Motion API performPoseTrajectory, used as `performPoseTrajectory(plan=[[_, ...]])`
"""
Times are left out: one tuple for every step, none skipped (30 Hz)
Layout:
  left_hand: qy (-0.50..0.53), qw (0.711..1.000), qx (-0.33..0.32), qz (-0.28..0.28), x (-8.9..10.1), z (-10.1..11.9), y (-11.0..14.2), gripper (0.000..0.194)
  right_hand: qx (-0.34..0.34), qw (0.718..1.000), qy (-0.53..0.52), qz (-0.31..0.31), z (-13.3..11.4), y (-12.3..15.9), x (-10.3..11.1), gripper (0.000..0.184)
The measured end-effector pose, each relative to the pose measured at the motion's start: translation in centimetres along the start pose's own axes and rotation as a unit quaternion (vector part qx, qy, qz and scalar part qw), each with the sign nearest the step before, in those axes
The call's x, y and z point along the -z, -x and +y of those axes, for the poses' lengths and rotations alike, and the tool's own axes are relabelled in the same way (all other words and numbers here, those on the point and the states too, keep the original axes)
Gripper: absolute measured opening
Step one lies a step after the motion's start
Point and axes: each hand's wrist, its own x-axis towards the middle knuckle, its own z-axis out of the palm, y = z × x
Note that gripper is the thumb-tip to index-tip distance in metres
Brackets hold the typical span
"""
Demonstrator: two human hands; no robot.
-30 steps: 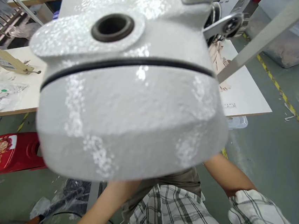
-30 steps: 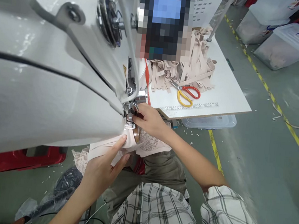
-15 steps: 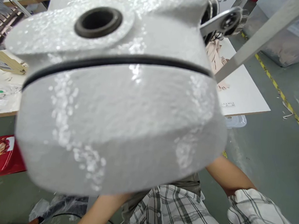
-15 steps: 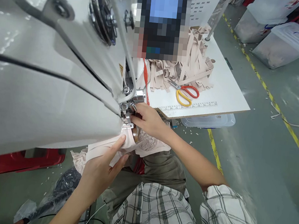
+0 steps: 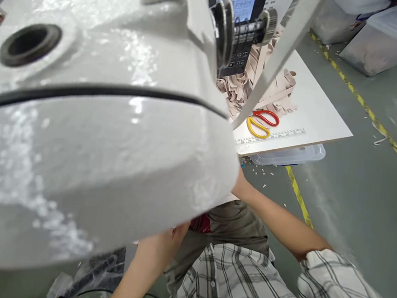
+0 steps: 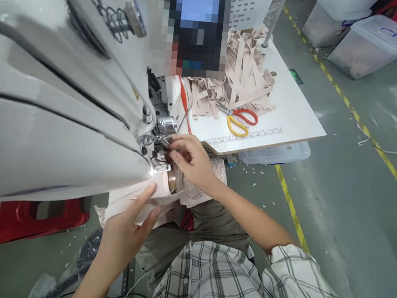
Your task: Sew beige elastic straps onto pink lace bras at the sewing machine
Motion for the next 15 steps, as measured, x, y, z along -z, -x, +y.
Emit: performPoseTrajectory(plan=[[-0.001, 1.000, -0.002, 0.002, 0.1, 0.1, 0.0, 0.050, 0.003, 1.000, -0.007, 0.018, 0.2, 0.4, 0.2, 0.027], [-0.002, 1.000, -0.005, 0.007, 0.2, 0.3, -0.1, 0.050, 0.006, 0.999, -0.013, 0.035, 0.6, 0.7, 0.4, 0.030], [-0.005, 1.000, -0.009, 0.014, 0.3, 0.4, -0.2, 0.049, 0.010, 0.999, -0.016, 0.050, 1.0, 1.0, 0.6, 0.032], [-0.011, 1.000, -0.015, 0.025, 0.4, 0.6, -0.3, 0.048, 0.013, 0.998, -0.017, 0.059, 1.4, 1.2, 0.7, 0.033], [-0.019, 0.999, -0.023, 0.037, 0.5, 0.8, -0.4, 0.046, 0.014, 0.998, -0.015, 0.064, 1.9, 1.4, 0.8, 0.033], [-0.027, 0.998, -0.033, 0.048, 0.6, 1.0, -0.5, 0.044, 0.014, 0.998, -0.012, 0.065, 2.3, 1.6, 0.9, 0.032], [-0.033, 0.997, -0.044, 0.057, 0.6, 1.2, -0.7, 0.042, 0.013, 0.998, -0.009, 0.064, 2.6, 1.8, 1.0, 0.030], [-0.037, 0.996, -0.057, 0.064, 0.7, 1.4, -0.8, 0.041, 0.011, 0.998, -0.008, 0.060, 2.9, 2.0, 1.0, 0.029], [-0.039, 0.995, -0.067, 0.069, 0.7, 1.6, -0.8, 0.040, 0.009, 0.998, -0.007, 0.054, 3.1, 2.2, 1.0, 0.027], [-0.039, 0.994, -0.073, 0.072, 0.7, 1.7, -0.9, 0.039, 0.007, 0.999, -0.009, 0.048, 3.2, 2.4, 1.0, 0.026], [-0.039, 0.994, -0.076, 0.072, 0.6, 1.9, -0.9, 0.040, 0.005, 0.999, -0.012, 0.043, 3.2, 2.7, 1.0, 0.025], [-0.038, 0.993, -0.081, 0.073, 0.6, 2.0, -0.9, 0.041, 0.003, 0.999, -0.016, 0.038, 3.2, 2.9, 1.0, 0.025], [-0.038, 0.993, -0.085, 0.073, 0.5, 2.1, -1.0, 0.042, 0.002, 0.999, -0.021, 0.033, 3.1, 3.2, 1.0, 0.024], [-0.037, 0.993, -0.090, 0.073, 0.4, 2.2, -1.0, 0.043, 0.000, 0.999, -0.026, 0.027, 3.1, 3.5, 0.9, 0.024], [-0.036, 0.992, -0.095, 0.075, 0.4, 2.2, -1.0, 0.045, -0.001, 0.999, -0.030, 0.020, 3.0, 3.7, 0.9, 0.023]])
